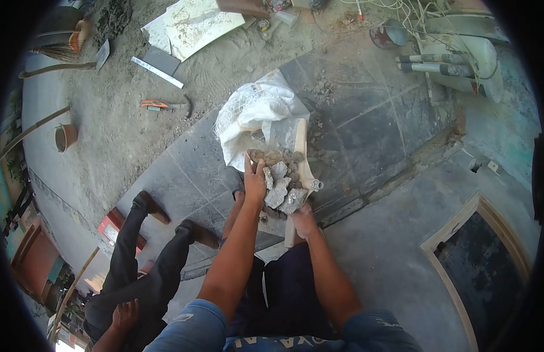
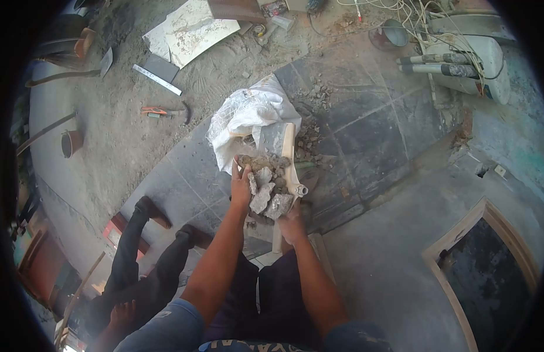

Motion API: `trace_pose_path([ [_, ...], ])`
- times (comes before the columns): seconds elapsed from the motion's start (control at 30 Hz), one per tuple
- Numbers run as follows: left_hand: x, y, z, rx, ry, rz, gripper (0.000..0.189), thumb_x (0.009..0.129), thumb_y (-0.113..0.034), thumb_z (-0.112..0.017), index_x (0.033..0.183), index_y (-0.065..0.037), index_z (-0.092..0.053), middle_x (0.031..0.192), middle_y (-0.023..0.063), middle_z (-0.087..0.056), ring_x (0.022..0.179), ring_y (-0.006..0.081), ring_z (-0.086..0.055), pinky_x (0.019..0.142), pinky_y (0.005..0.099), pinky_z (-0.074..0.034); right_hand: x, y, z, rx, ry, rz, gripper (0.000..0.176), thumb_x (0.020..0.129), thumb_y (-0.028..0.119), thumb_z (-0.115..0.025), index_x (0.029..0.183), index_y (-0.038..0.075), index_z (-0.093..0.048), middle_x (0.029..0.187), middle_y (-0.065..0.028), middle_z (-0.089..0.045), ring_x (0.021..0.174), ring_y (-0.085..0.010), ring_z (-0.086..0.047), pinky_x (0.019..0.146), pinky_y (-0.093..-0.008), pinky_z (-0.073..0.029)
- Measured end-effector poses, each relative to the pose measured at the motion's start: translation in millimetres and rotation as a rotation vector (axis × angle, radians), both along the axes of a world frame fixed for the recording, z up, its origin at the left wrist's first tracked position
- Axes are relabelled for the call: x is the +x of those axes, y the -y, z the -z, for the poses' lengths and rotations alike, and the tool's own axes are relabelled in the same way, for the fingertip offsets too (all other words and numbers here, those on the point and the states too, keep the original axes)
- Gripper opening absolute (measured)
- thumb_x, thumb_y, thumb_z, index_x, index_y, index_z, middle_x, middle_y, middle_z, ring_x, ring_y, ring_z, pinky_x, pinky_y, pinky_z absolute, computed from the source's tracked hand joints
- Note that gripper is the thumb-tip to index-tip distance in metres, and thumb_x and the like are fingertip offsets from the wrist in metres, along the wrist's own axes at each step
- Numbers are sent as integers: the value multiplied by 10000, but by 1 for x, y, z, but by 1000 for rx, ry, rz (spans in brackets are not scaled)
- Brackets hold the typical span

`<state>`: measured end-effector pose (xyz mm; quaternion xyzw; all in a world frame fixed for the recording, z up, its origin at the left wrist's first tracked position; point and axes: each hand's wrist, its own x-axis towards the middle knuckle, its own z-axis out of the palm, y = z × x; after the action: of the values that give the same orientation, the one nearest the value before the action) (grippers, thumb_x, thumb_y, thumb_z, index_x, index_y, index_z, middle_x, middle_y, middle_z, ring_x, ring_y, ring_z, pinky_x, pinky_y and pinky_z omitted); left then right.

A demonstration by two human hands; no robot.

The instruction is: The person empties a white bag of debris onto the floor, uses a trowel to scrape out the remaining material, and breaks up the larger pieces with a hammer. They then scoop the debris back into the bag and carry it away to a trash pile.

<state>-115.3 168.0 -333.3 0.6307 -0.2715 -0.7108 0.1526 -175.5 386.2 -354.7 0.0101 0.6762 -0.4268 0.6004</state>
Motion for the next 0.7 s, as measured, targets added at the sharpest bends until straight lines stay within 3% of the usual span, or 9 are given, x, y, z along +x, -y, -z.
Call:
trace_pose_path([
  [0.1, -16, 17, 83, -126, 229, 145, 619, 971, -242, -475, 1503, -152, -170, 1409, 148, -431, 1199, 271, -488, 1005, 356, -378, -13, 52, 14, 175, -88, -73, 598, 788, 182, -707, 1174, -86, -337, 1095, -222, -574, 1021, -279, -596, 875, -376, -464],
  [0.17, -21, 24, 132, -143, 336, 36, 549, 952, -270, -470, 1451, -105, -312, 1309, 187, -524, 1125, 314, -545, 948, 384, -416, -13, 60, 18, 391, -171, -162, 556, 785, 234, -706, 1059, -93, -348, 982, -266, -589, 906, -308, -633, 804, -384, -489],
  [0.2, -25, 34, 134, -129, 336, 30, 549, 952, -270, -470, 1451, -105, -312, 1309, 187, -524, 1125, 314, -545, 948, 384, -416, -9, 55, 27, 473, -220, -196, 398, 810, 101, -691, 1124, -55, -502, 996, -121, -617, 860, -175, -591, 770, -307, -481],
  [0.37, -25, 56, 133, -314, 624, 253, 362, 928, -247, -460, 1174, -17, -591, 1050, 257, -612, 976, 380, -592, 798, 447, -462, 9, 54, 32, 354, -379, -250, 419, 800, 105, -694, 1137, -60, -506, 1021, -125, -621, 864, -185, -601, 780, -310, -481],
  [0.43, -16, 61, 133, -271, 674, 425, 425, 923, -305, -480, 1252, -43, -543, 1204, 257, -549, 1023, 387, -572, 848, 451, -444, 9, 73, 11, 260, -182, -25, 428, 799, 102, -691, 1150, -56, -505, 1030, -125, -622, 878, -184, -600, 782, -316, -481],
  [0.5, -16, 59, 121, -578, 895, 296, 571, 886, -365, -524, 1307, 16, -463, 994, 279, -611, 1065, 444, -552, 911, 448, -423, 9, 70, 11, 237, -74, 32, 480, 809, 116, -673, 1208, -64, -474, 1078, -144, -605, 955, -220, -592, 839, -327, -466],
  [0.53, -17, 63, 117, -580, 897, 297, 571, 886, -365, -524, 1307, 16, -463, 994, 279, -611, 1065, 444, -552, 911, 448, -423, 8, 70, 13, 242, -35, 12, 530, 821, 131, -656, 1261, -74, -443, 1124, -163, -588, 1027, -256, -584, 895, -336, -451],
  [0.63, -16, 68, 125, -875, 1440, 270, 577, 855, -386, -594, 1276, -11, -470, 1037, 247, -621, 1038, 428, -573, 897, 459, -422, 7, 104, -19, 333, -156, 10, 493, 789, 81, -680, 1212, -56, -467, 1085, -150, -608, 980, -249, -600, 861, -344, -468],
  [0.7, -10, 69, 139, -490, 1109, 308, 486, 865, -347, -596, 1197, -1, -513, 985, 253, -630, 968, 414, -603, 854, 466, -442, 10, 125, -40, 301, -139, 66, 511, 790, 72, -674, 1229, -60, -449, 1121, -161, -592, 1019, -257, -587, 890, -344, -456],
])
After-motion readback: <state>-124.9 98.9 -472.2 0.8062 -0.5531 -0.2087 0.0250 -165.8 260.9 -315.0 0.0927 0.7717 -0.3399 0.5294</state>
